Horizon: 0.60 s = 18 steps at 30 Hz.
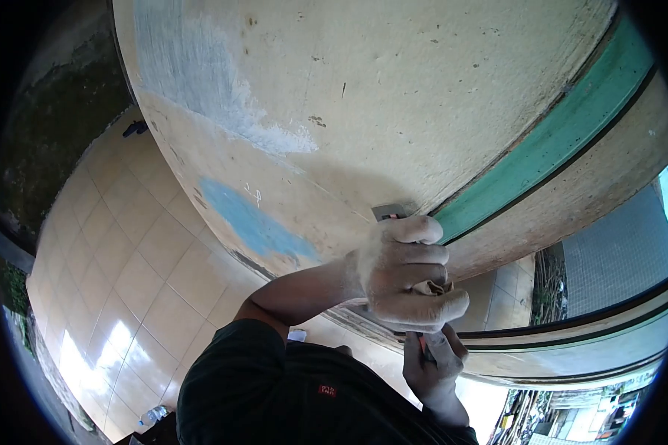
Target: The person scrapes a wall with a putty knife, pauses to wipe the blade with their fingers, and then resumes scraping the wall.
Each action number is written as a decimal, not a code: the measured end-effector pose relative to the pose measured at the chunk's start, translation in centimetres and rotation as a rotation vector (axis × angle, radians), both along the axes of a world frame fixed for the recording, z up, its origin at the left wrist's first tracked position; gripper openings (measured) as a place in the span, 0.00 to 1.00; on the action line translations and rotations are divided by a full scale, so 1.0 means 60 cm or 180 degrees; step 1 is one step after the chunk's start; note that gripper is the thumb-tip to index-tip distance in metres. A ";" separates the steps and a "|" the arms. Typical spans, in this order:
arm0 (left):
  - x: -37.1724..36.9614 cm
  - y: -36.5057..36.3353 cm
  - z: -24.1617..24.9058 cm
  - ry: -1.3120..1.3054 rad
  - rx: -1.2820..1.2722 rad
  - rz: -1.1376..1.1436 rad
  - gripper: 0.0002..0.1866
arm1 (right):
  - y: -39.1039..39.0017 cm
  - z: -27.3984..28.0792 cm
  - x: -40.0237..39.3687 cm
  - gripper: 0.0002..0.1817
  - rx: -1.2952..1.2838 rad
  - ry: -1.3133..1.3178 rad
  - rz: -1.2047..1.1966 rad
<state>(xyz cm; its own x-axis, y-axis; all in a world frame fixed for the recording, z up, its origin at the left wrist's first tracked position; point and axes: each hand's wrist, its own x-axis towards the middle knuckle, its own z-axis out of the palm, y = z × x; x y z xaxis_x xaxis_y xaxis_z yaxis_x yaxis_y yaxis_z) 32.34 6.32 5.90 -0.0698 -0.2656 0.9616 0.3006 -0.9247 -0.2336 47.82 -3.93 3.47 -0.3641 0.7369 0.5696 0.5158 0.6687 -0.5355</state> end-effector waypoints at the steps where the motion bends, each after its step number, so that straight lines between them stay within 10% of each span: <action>1: -0.009 -0.002 0.003 0.0173 -0.0108 0.0120 0.06 | 0.002 0.002 0.000 0.18 -0.0098 0.0003 0.0015; 18: 0.022 -0.006 0.000 -0.0167 -0.0191 -0.0337 0.10 | -0.037 0.057 0.008 0.17 0.0045 -0.0393 -0.0433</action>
